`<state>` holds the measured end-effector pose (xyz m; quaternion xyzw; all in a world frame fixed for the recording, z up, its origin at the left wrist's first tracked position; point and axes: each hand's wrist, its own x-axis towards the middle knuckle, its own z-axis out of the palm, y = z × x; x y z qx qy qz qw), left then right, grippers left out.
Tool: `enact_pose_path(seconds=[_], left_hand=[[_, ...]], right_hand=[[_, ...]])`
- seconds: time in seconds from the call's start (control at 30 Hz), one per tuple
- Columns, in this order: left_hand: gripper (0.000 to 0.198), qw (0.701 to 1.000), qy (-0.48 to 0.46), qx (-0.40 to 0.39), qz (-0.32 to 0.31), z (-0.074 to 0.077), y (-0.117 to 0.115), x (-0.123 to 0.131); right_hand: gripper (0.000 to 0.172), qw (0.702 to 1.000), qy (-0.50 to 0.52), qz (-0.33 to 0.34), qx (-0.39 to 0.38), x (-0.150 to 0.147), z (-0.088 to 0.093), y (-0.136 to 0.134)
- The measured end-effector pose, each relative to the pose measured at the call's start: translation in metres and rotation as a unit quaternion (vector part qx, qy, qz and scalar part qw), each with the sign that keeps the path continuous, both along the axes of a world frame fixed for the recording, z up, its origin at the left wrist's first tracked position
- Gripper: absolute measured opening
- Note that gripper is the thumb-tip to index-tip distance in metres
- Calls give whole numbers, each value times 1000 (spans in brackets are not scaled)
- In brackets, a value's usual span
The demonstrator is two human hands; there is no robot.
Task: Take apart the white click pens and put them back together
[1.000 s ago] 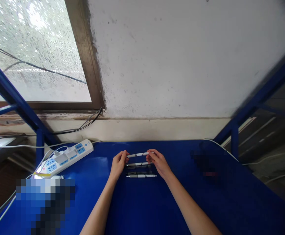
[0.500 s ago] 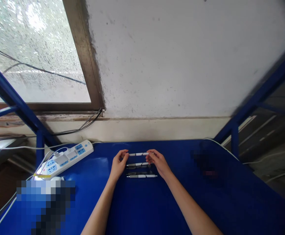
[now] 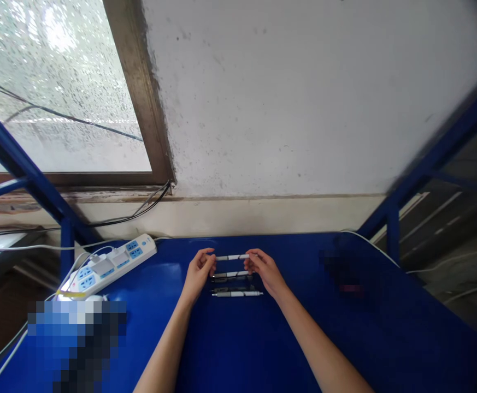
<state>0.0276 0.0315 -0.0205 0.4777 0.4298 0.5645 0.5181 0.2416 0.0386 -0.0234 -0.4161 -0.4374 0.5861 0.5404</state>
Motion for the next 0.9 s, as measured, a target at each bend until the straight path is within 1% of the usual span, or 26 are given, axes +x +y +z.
enact_pose_path(seconds=[0.1,0.2,0.33,0.43,0.53,0.6,0.67,0.73,0.8,0.9], left_hand=[[37,1000,11,-12,12,1,0,-1],[32,999,38,3,8,1,-1,-2],[39,999,30,18,18,1,0,-1],[38,998,49,-9,24,-1,0,0],[41,995,88,-37,-2,-1,-2,-1],[38,995,89,-21,-25,-1,-3,-1],[34,996,77,8,-33,1,-4,-1],[38,997,64,19,-32,1,-4,0],[40,998,55,4,-32,1,-3,1],[38,997,58,-17,-51,-1,-3,1]], right_hand=[[35,1000,-4,4,4,0,0,0],[34,1000,-7,2,3,0,0,0],[33,1000,0,-1,-3,0,0,1],[34,1000,5,-2,1,0,0,1],[34,1000,10,0,4,1,1,0],[35,1000,13,-3,3,1,1,0],[35,1000,12,-7,3,2,1,0],[34,1000,11,-6,6,2,1,0],[33,1000,10,-2,10,1,1,0],[31,1000,12,6,13,0,1,-1]])
